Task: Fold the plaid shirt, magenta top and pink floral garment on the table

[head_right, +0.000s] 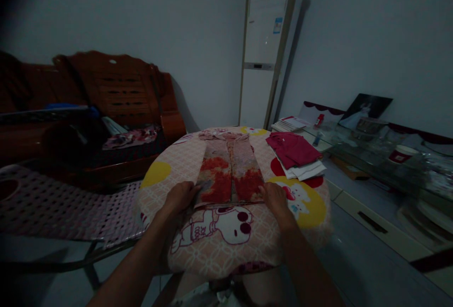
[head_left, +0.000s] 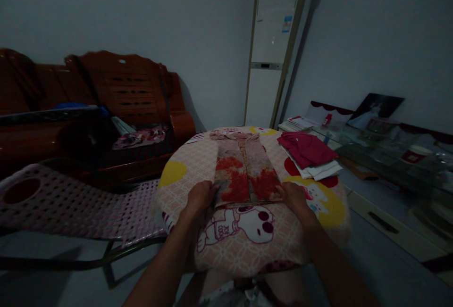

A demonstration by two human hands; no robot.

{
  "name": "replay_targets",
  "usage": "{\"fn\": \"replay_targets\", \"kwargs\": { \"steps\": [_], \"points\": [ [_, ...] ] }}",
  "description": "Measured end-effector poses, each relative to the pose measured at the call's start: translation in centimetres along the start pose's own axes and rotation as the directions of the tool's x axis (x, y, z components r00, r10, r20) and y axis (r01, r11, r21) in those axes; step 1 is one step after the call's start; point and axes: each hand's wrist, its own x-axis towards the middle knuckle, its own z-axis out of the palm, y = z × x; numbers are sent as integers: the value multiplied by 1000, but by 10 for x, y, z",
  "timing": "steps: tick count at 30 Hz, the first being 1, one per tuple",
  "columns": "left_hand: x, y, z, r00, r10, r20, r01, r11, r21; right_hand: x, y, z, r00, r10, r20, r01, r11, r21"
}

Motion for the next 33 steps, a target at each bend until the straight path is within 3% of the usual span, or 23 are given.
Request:
{"fn": "replay_targets", "kwargs": {
  "steps": [6,8,10,12,14,16,18,20,22,25,29,33],
  "points": [
    [-2,-9,0,1000,-20,19,20,1000,-2,-2,1,4,999,-25,-42,24,1000,-14],
    [-3,-4,0,998,-38,-49,37,999,-21,-1,1,6,999,-15,-41,14,1000,-23],
    [-2,5,2,982,32,-185,-52,993,-104,0,1,7,999,-7,-44,7,1000,-11],
    [0,15,5,927,216,-308,-289,933,-216,0,2,6,998,-4,-61,5,1000,18],
    [3,24,12,837,428,-341,-528,795,-299,0,2,4,993,5,-114,2,998,56],
    [5,28,19,763,586,-271,-645,677,-354,-1,1,0,979,20,-202,4,993,116],
    [4,28,23,730,669,-139,-661,640,-391,-3,-1,-4,959,-17,-282,80,974,213],
    [0,24,22,720,693,-24,-640,651,-407,-7,-5,-6,938,-153,-310,253,915,313],
    [-6,20,17,716,697,39,-627,666,-404,-13,-8,-6,889,-352,-292,442,824,353],
    [-13,18,11,716,696,54,-631,678,-376,-24,-12,-3,795,-564,-222,606,749,269],
    [-17,24,20,730,683,-19,-652,689,-316,-28,-16,-1,743,-660,-110,669,735,112],
    [-15,27,31,759,646,-82,-641,718,-271,-22,-19,0,766,-638,-71,642,765,53]
  ]
}}
